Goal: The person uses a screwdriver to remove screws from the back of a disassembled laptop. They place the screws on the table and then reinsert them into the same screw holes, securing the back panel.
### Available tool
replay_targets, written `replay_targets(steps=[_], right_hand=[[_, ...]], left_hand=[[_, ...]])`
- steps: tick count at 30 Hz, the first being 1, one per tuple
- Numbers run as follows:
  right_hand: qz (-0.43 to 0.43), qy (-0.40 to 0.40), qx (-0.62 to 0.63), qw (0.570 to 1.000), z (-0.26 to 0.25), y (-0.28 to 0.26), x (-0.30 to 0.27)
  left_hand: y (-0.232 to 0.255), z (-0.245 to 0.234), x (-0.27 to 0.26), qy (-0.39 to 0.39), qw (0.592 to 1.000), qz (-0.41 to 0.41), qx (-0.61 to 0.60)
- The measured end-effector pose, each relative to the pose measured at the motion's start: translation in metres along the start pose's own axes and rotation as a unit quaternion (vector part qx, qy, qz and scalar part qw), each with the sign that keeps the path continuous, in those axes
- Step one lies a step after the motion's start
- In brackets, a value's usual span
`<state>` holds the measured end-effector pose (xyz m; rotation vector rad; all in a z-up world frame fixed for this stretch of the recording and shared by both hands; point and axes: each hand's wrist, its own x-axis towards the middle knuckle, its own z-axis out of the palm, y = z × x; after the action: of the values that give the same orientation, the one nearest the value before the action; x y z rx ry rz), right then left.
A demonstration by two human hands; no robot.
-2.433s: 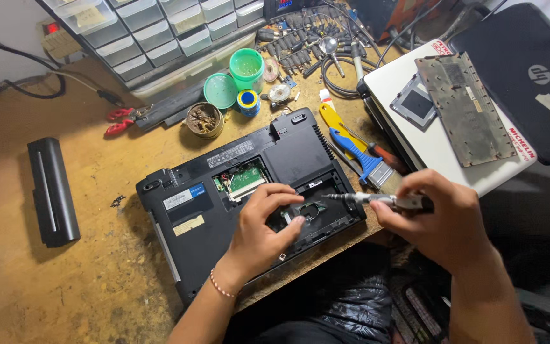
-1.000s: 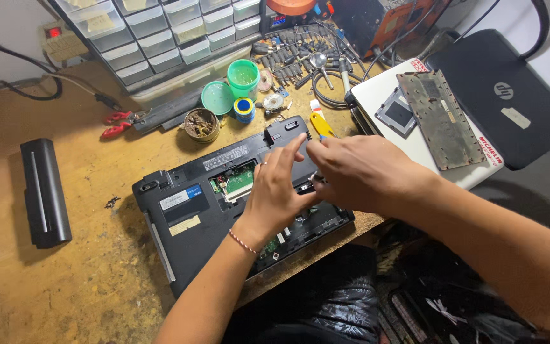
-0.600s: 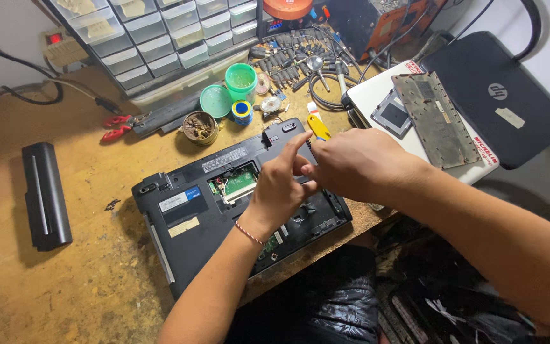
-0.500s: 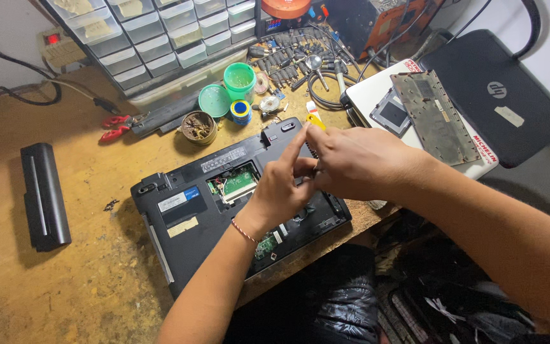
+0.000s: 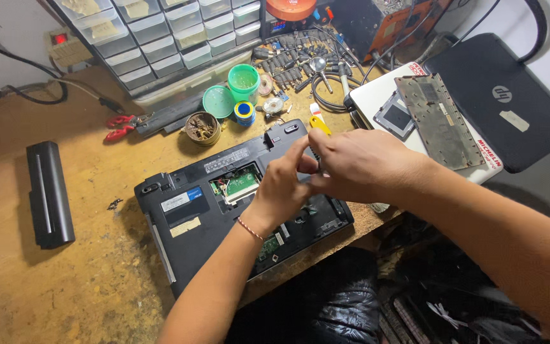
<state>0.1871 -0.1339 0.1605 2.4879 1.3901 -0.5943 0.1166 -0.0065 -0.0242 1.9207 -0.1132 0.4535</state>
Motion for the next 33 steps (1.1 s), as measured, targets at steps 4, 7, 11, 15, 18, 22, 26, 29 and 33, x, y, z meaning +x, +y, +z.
replay_targets(steps=[4, 7, 11, 15, 18, 22, 26, 29, 33], right_hand=[[0.017, 0.001, -0.002, 1.000, -0.002, -0.004, 0.003], [0.036, 0.003, -0.004, 0.999, 0.005, -0.008, 0.009], [0.042, 0.020, -0.013, 0.999, 0.030, 0.004, 0.015], [0.080, 0.034, -0.012, 0.996, 0.033, 0.015, 0.019], [0.028, 0.030, 0.027, 0.999, 0.018, 0.014, 0.004], [-0.012, 0.042, -0.101, 0.994, 0.026, 0.013, 0.016], [-0.022, 0.016, -0.138, 0.990, 0.016, 0.006, 0.008], [0.026, 0.018, -0.078, 0.996, 0.020, 0.011, 0.010], [0.062, -0.001, -0.010, 0.998, 0.014, 0.014, 0.015]], left_hand=[[0.030, -0.013, 0.003, -0.049, 0.995, -0.007, -0.089], [0.006, -0.007, 0.005, 0.001, 0.997, 0.071, 0.020], [0.024, -0.023, 0.005, -0.081, 0.990, 0.042, -0.108], [-0.013, -0.004, 0.010, -0.024, 0.996, 0.082, -0.013], [0.007, -0.017, -0.001, -0.082, 0.987, 0.065, -0.119], [0.003, -0.016, 0.001, -0.105, 0.978, 0.042, -0.173], [0.003, -0.015, 0.003, -0.042, 0.988, 0.109, -0.097], [0.020, -0.027, 0.002, -0.057, 0.981, 0.082, -0.164], [0.000, -0.014, 0.005, -0.025, 0.992, 0.115, -0.047]])
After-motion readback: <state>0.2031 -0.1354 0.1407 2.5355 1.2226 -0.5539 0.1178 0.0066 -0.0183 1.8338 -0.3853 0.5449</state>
